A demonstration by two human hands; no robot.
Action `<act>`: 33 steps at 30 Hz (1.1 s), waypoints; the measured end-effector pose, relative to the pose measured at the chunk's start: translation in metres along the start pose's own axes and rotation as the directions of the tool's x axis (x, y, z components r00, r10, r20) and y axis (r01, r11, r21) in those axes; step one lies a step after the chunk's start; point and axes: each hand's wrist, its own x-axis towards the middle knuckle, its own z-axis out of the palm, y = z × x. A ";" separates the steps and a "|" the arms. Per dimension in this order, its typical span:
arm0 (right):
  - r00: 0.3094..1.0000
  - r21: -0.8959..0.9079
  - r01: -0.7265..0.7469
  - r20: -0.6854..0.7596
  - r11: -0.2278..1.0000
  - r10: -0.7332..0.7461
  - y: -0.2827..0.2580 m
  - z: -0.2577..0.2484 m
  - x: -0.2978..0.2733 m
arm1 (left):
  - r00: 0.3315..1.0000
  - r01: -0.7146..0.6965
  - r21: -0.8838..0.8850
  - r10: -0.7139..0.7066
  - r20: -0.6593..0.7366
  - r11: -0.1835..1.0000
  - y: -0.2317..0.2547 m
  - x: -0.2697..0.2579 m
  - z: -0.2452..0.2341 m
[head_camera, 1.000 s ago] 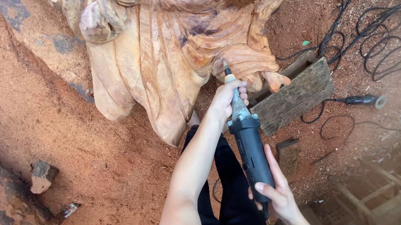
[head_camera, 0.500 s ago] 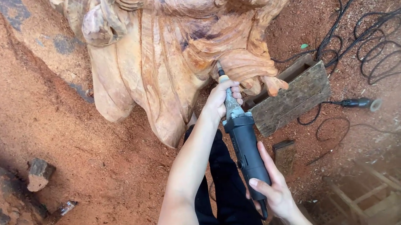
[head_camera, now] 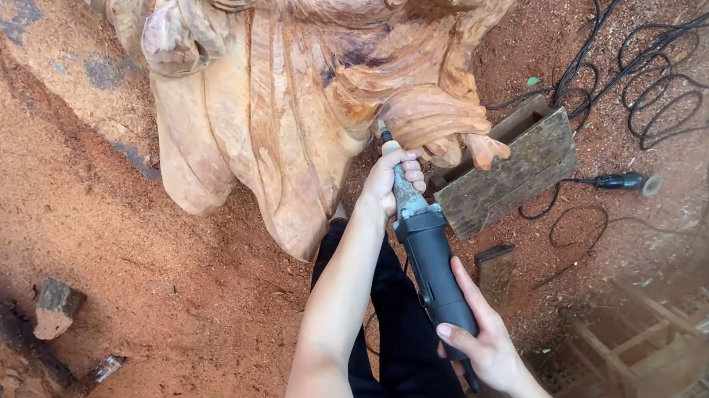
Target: Carving intricate details into a large wooden sculpture using a handheld rotary tool
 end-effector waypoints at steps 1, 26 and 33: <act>1.000 0.001 0.000 -0.002 1.000 0.000 0.004 -0.003 0.000 | 1.000 0.002 0.001 -0.002 0.001 1.000 -0.002 0.003 -0.008; 0.997 0.425 0.056 -0.064 0.903 -0.032 -0.023 -0.101 -0.004 | 0.965 -0.057 0.281 0.125 -0.230 0.958 -0.055 0.072 0.084; 0.971 0.414 0.083 0.172 0.906 -0.168 -0.008 -0.131 0.019 | 0.952 -0.155 0.179 0.196 -0.235 0.972 -0.044 0.047 0.077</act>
